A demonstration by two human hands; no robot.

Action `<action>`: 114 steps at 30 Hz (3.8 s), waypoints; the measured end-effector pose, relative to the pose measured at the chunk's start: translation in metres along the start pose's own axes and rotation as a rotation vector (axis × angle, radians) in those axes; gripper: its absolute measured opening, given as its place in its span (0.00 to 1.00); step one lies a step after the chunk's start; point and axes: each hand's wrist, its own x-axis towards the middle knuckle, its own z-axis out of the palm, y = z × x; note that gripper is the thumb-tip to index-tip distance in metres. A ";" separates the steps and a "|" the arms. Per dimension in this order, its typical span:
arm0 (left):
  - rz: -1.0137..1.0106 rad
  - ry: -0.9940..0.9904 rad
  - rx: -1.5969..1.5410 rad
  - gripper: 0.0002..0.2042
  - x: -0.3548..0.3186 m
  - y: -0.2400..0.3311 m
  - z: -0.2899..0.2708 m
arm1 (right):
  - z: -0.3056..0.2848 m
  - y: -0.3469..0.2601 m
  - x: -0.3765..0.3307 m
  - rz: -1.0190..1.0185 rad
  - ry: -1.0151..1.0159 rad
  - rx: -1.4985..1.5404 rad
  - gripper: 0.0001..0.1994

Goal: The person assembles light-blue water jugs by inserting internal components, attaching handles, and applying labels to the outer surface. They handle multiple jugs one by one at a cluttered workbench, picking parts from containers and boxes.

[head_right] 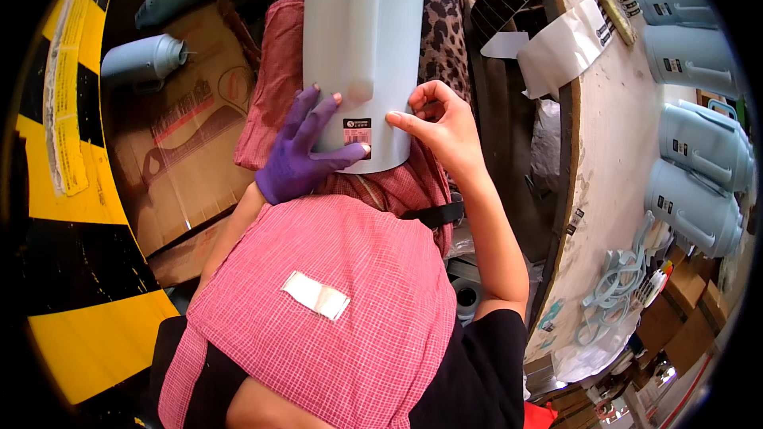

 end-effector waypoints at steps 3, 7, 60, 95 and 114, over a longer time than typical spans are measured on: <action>-0.094 -0.007 -0.005 0.24 0.011 0.009 -0.011 | 0.005 0.000 -0.008 -0.256 0.114 -0.102 0.12; -0.200 0.220 -0.162 0.26 0.010 -0.061 0.002 | -0.010 -0.006 -0.012 -0.437 0.138 -0.231 0.08; -0.424 0.283 -0.511 0.12 0.163 -0.060 -0.036 | 0.000 -0.091 0.086 -0.403 0.058 0.351 0.06; -0.295 0.736 -1.357 0.45 0.018 -0.077 -0.150 | 0.032 0.009 0.145 -0.597 -0.278 -1.825 0.10; 0.352 0.047 0.005 0.30 0.199 -0.073 -0.158 | -0.193 0.066 0.011 -0.386 0.661 -0.393 0.19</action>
